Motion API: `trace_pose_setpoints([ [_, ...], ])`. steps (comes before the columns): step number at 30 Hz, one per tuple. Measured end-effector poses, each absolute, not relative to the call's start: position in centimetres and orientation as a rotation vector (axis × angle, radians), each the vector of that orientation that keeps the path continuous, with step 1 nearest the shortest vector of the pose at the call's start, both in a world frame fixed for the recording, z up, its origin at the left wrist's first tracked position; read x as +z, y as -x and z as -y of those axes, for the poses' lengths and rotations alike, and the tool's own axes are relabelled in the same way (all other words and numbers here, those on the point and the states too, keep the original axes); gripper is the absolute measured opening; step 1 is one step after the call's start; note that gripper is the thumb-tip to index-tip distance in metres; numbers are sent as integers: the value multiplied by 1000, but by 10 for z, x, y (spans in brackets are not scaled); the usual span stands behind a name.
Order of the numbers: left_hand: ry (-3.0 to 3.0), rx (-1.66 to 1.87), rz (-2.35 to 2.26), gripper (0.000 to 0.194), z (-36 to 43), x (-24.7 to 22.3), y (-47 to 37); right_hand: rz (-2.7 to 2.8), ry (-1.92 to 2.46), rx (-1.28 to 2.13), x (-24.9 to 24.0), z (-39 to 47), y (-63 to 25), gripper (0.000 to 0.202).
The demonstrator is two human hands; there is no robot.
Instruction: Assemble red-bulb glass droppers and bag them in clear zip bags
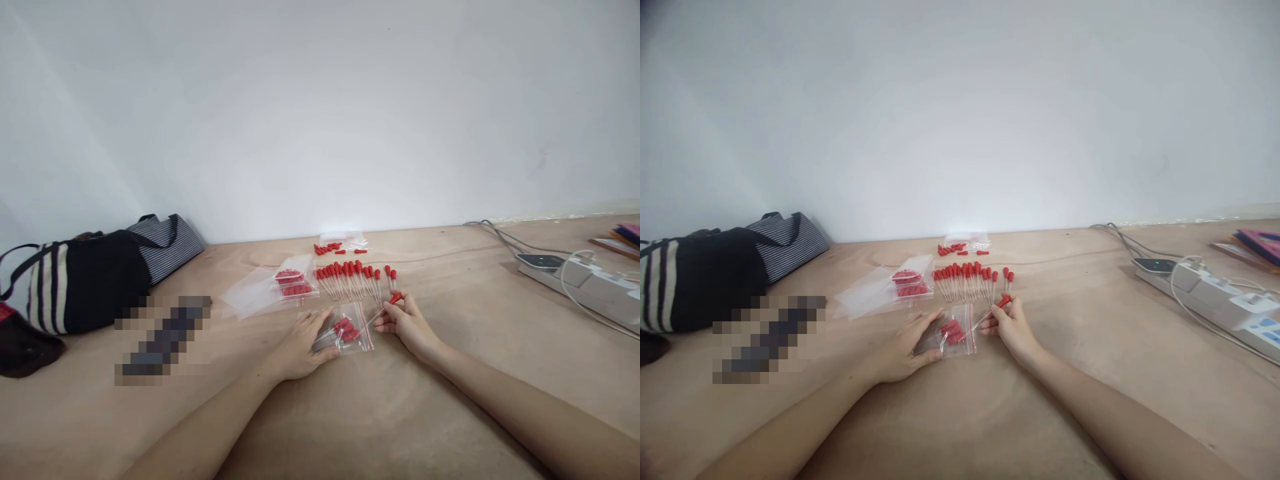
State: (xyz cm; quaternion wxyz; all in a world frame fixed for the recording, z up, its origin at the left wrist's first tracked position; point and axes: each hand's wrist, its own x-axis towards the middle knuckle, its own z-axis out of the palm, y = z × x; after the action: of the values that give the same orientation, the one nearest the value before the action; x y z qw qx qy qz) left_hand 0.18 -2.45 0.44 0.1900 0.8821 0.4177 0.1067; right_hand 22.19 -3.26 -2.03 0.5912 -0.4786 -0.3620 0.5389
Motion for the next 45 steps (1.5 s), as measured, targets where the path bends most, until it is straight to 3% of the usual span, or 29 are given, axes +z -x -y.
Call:
trace_pose_setpoints([
  [4, -2493, 307, -1167, 64, 24, 3, -1, 914, 1097, 1352, -26, 40, -226, 30],
  [12, -2506, 288, -1146, 63, 23, 3, 0, 1423, 1213, 1374, -22, 39, -244, 31],
  [19, -2463, 300, -1177, 63, 24, 3, 0, 1744, 1039, 1436, -18, 37, -244, 22],
  [26, -2469, 306, -1175, 63, 24, 2, -1, 1643, 1015, 1339, -22, 28, -229, 20],
  [33, -2472, 311, -1170, 64, 24, 1, 0, 1627, 932, 1577, -27, 22, -224, 34],
  [39, -2531, 330, -1114, 63, 23, 0, -1, 1615, 1105, 1157, -30, 21, -219, 29],
  [45, -2555, 284, -1141, 62, 23, -1, -2, 1671, 874, 1506, -28, 23, -219, 32],
])
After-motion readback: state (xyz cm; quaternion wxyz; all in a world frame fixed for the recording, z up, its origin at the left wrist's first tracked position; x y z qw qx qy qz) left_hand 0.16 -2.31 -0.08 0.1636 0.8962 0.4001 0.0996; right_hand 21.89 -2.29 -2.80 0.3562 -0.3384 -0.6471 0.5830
